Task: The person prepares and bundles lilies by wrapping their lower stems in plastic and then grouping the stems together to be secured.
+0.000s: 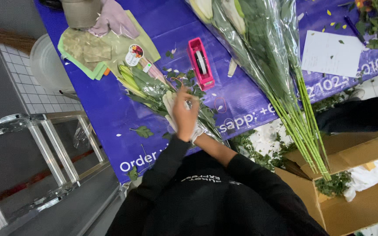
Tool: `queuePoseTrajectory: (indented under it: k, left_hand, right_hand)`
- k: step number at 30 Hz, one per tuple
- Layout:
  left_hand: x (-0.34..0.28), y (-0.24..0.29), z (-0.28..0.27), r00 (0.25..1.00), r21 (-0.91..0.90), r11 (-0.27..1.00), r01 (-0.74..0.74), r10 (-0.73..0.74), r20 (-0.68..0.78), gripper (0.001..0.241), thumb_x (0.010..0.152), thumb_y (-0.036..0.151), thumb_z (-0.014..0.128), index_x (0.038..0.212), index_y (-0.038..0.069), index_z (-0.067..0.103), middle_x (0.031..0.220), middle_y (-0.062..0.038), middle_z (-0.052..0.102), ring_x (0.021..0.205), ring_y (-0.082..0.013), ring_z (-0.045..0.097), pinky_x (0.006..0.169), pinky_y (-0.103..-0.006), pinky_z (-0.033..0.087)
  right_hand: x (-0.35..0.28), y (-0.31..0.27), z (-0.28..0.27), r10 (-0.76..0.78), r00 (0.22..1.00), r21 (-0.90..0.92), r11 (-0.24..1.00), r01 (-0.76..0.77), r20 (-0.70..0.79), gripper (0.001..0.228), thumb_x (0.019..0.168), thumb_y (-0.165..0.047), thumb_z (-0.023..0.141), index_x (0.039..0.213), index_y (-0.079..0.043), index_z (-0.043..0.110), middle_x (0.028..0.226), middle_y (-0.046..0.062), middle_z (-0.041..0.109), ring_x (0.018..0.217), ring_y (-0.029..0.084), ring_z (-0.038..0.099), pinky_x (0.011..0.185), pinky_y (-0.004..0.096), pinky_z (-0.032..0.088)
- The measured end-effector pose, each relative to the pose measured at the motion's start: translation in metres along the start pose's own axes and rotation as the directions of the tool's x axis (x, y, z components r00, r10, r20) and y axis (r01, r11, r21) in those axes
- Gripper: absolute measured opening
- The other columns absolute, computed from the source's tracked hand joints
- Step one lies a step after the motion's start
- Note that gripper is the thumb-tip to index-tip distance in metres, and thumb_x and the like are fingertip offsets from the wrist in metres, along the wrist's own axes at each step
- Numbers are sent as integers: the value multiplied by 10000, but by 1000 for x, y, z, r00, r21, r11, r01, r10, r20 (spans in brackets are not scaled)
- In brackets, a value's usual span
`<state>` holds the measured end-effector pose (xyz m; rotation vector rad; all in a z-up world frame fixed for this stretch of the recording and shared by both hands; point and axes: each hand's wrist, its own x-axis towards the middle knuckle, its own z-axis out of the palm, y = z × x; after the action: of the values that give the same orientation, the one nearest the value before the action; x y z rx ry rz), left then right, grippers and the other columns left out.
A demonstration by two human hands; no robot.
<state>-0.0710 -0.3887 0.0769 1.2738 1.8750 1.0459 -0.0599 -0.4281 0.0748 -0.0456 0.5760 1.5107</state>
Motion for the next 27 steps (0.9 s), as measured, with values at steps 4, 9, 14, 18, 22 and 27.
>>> queuePoseTrajectory:
  k: [4,9,14,18,22,27]
  left_hand:
    - [-17,35,48,889,-394,846,360,-184,418,453,904,156,704,1331,88,573,966,-146,703,712,-246,732,544,-293,590]
    - [14,58,64,698,-411,580,703,-452,556,443,972,303,595,1384,167,503,800,-182,714,594,-284,748,421,-254,533]
    - [23,59,70,560,-377,430,821,-471,682,343,918,431,711,1178,214,652,967,-275,736,881,-366,776,733,-340,659]
    - [6,71,74,609,-495,356,793,-492,622,425,954,366,718,1269,101,614,1151,-432,613,1078,-464,696,904,-466,610]
    - [-32,77,85,797,-714,391,580,-451,401,291,915,194,763,1067,-13,627,1016,-241,614,1000,-362,684,933,-513,588]
    - [-48,61,93,910,-645,656,393,-377,172,300,986,209,690,1085,-67,625,1067,-295,642,1071,-385,669,925,-506,600]
  right_hand:
    - [-18,-9,-28,-37,994,-616,783,90,98,424,1023,-125,546,1349,139,485,1231,282,604,1086,295,625,999,362,437]
    - [-31,-31,-47,14,979,-978,42,203,203,532,1026,-238,513,1451,58,391,1399,228,491,1256,279,494,1107,402,334]
    - [-29,-55,-107,127,968,-655,-716,242,218,643,1030,-350,480,1552,-22,296,1566,174,378,1426,263,363,1215,441,230]
    - [-12,-67,-116,197,965,-200,-952,230,171,712,1032,-418,460,1613,-71,240,1667,141,310,1528,253,284,1279,465,167]
    - [31,-36,-44,331,891,232,-935,267,310,819,985,-452,503,1632,-81,164,1684,169,227,1523,291,301,1209,493,281]
    - [14,-15,6,373,864,350,-902,253,337,765,1004,-404,517,1615,-60,213,1659,175,291,1496,289,358,1185,457,330]
